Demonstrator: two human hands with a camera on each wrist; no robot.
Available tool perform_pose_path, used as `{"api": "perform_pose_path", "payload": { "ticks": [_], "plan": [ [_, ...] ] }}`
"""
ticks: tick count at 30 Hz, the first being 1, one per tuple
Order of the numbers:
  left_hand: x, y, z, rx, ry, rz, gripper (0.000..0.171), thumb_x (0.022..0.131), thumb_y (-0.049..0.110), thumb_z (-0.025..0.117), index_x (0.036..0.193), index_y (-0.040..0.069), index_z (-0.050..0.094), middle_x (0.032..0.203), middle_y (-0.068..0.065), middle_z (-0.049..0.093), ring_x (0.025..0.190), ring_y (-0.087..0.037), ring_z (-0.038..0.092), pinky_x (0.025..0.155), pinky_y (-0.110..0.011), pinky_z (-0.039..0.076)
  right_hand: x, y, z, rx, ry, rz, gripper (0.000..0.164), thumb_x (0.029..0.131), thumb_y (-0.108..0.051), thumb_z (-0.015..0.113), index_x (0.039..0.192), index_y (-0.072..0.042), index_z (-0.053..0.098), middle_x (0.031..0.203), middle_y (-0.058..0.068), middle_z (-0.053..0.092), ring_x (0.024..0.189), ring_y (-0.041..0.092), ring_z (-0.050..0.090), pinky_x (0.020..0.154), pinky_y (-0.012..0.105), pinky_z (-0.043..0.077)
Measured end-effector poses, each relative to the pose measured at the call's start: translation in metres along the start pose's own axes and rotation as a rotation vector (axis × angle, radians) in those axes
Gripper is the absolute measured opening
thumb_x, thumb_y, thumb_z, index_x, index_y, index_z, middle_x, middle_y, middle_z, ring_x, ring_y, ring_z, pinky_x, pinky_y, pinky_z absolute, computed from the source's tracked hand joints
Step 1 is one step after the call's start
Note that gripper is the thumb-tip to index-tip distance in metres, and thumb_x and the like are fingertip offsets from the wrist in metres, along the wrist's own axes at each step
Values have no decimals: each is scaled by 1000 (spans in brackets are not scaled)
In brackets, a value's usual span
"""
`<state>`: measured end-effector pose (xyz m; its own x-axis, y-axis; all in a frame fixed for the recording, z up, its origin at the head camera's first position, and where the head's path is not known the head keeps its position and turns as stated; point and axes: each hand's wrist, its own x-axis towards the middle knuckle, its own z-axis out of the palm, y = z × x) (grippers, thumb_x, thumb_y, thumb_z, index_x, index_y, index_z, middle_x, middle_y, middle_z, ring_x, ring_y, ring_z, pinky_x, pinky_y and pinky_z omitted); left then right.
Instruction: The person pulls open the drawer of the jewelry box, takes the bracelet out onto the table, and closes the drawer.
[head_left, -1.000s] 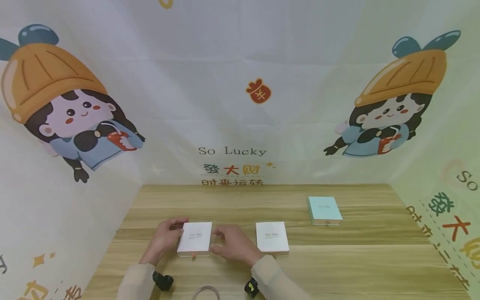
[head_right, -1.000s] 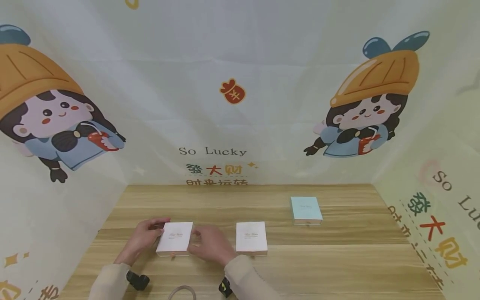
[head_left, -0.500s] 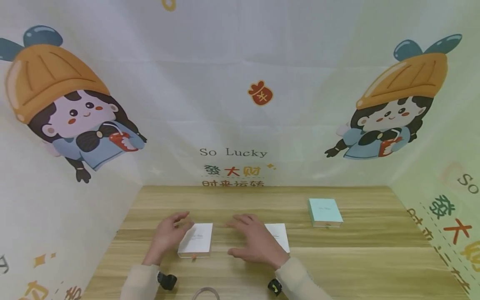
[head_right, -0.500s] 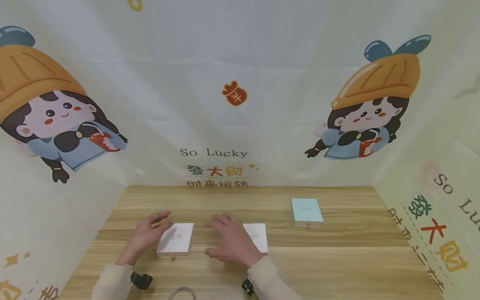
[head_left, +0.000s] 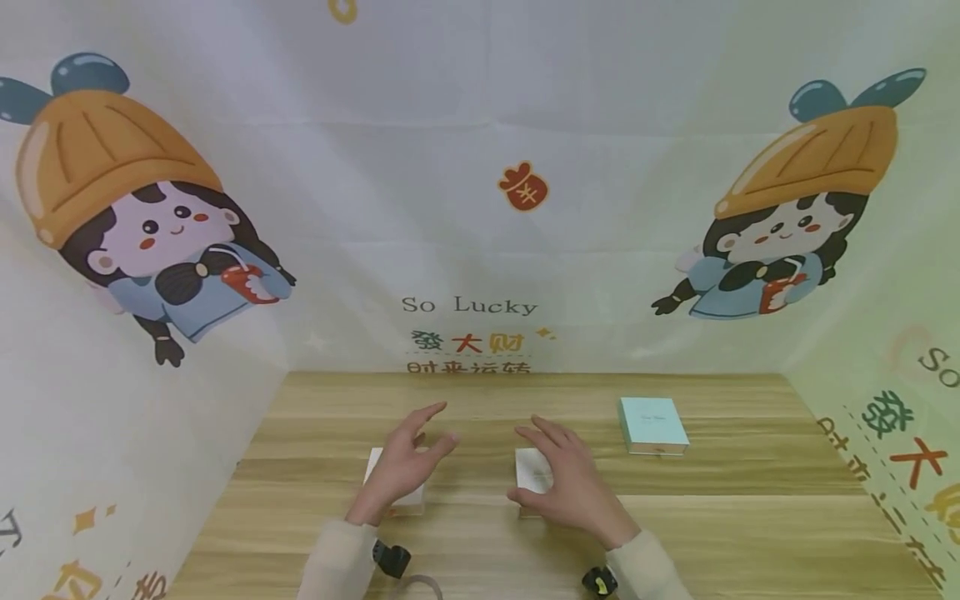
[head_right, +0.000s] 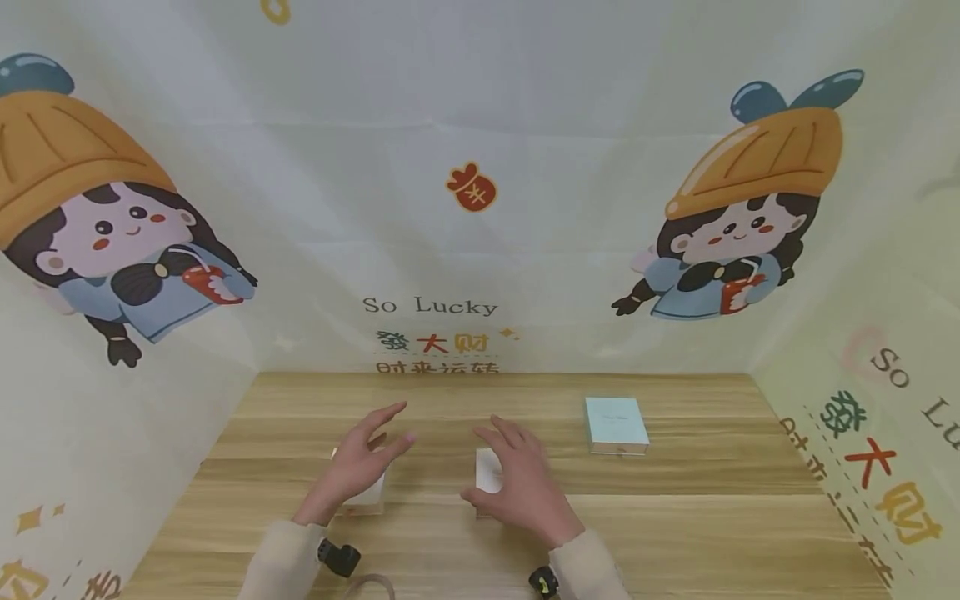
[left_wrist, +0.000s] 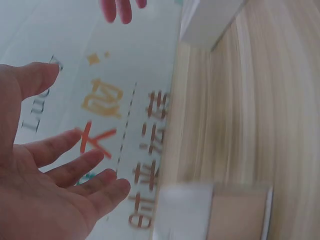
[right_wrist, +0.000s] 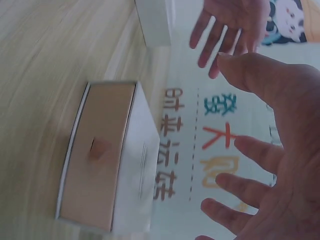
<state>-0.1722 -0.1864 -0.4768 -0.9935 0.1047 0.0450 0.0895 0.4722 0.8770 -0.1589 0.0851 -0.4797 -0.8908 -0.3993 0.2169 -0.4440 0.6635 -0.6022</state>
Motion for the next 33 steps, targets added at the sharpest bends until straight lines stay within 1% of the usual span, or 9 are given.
{"api": "perform_pose_path", "payload": {
  "ticks": [2,5,10,13,17,20,24,29,33],
  "plan": [
    [4,5,12,-25,-17,8,61,99,32,68,154,16,46,162,-13,40,151,-39,35,120,-57,35,-5,6,-4,17,14,40,81,79,-39,86,149,-14,52,161,18,41,145,47,39,111,72,34],
    [9,11,29,-51,-42,0,61,99,35,68,153,16,47,161,-12,43,150,-38,38,119,-56,37,-12,14,-9,51,30,89,86,81,-41,85,153,-12,48,162,20,38,147,48,37,112,70,36],
    [17,14,54,-80,-117,-8,60,100,38,65,152,12,48,157,-16,47,147,-40,42,117,-57,39,-24,27,-12,142,59,170,90,83,-41,84,154,-6,42,161,23,38,147,49,35,114,71,34],
    [20,11,66,-84,-142,-16,60,101,37,64,151,8,49,153,-20,51,142,-43,47,114,-59,41,-33,33,-11,205,74,245,89,85,-42,83,155,-6,41,159,24,41,143,50,41,110,70,39],
    [22,7,78,-103,-151,-22,55,101,29,64,147,0,51,145,-23,57,134,-43,54,112,-58,44,-44,37,-6,328,101,364,84,87,-37,81,154,-5,42,154,25,47,133,48,54,103,59,52],
    [24,7,85,-112,-154,-18,50,101,21,63,143,-4,53,138,-24,61,129,-42,57,111,-57,45,-52,37,-2,390,119,447,80,87,-33,81,151,-1,44,149,26,52,127,45,60,99,50,57],
    [27,7,94,-111,-130,-26,42,100,14,63,137,-6,58,131,-23,66,124,-40,61,108,-54,48,-59,38,7,380,147,509,72,88,-30,80,144,4,50,138,24,61,120,38,65,96,45,58],
    [30,5,103,-85,-83,-25,33,97,7,65,127,-6,65,120,-19,71,115,-35,66,102,-50,53,-60,39,18,372,212,511,55,89,-22,80,133,4,60,124,17,70,109,28,68,88,35,60],
    [32,4,107,-59,-59,-32,25,95,2,67,119,-5,71,113,-17,74,107,-31,68,94,-45,57,-59,39,20,363,238,516,40,88,-16,80,121,2,68,110,11,73,98,20,69,79,23,58]
  ]
}}
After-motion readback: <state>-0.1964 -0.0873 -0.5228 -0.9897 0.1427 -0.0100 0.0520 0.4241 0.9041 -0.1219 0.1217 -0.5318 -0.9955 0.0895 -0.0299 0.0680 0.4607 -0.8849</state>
